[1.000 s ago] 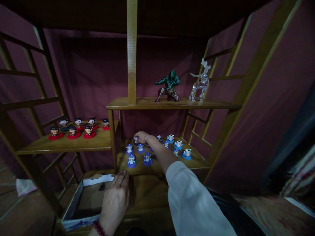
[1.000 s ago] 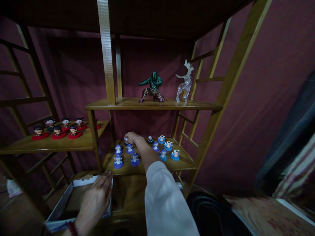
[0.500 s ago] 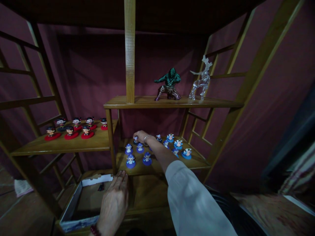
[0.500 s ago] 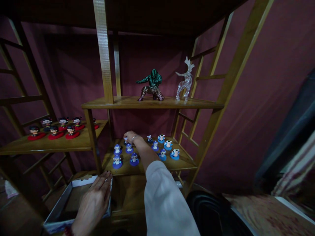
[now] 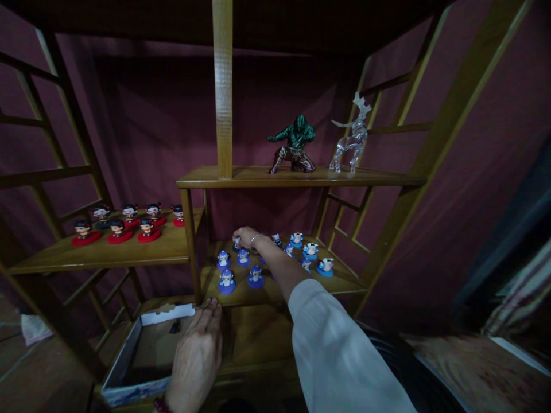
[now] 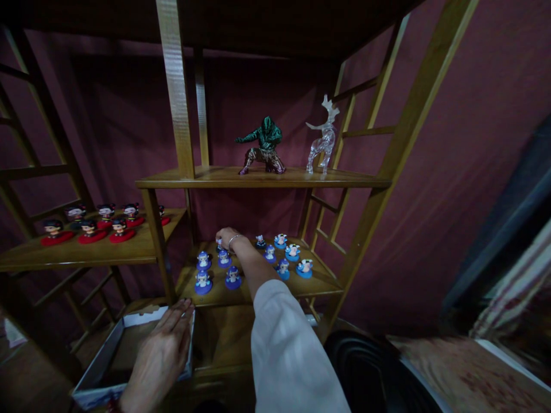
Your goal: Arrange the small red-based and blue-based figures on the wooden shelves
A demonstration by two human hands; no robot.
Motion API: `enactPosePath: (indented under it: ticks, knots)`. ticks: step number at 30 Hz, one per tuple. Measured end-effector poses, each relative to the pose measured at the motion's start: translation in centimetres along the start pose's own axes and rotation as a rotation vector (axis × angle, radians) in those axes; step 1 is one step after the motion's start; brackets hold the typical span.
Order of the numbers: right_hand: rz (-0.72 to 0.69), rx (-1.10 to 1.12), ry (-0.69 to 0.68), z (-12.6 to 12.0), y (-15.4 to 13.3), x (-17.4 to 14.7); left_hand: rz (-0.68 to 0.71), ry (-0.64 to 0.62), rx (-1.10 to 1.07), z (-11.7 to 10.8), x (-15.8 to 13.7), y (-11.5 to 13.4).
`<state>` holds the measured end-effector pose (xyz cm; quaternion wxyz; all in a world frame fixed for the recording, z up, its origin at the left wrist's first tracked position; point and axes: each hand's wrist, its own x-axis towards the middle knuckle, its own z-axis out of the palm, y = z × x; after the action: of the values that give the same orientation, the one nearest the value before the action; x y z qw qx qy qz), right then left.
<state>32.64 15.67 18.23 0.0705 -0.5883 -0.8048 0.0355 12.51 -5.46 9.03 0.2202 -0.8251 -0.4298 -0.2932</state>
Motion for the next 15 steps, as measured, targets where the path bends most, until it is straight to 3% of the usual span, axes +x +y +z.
enactPosePath:
  ticks: [15]
  knots:
    - [0.027, 0.068, 0.011, -1.0, -0.3, -1.1, -0.033, -0.013, -0.027, -0.2, 0.0, 0.0]
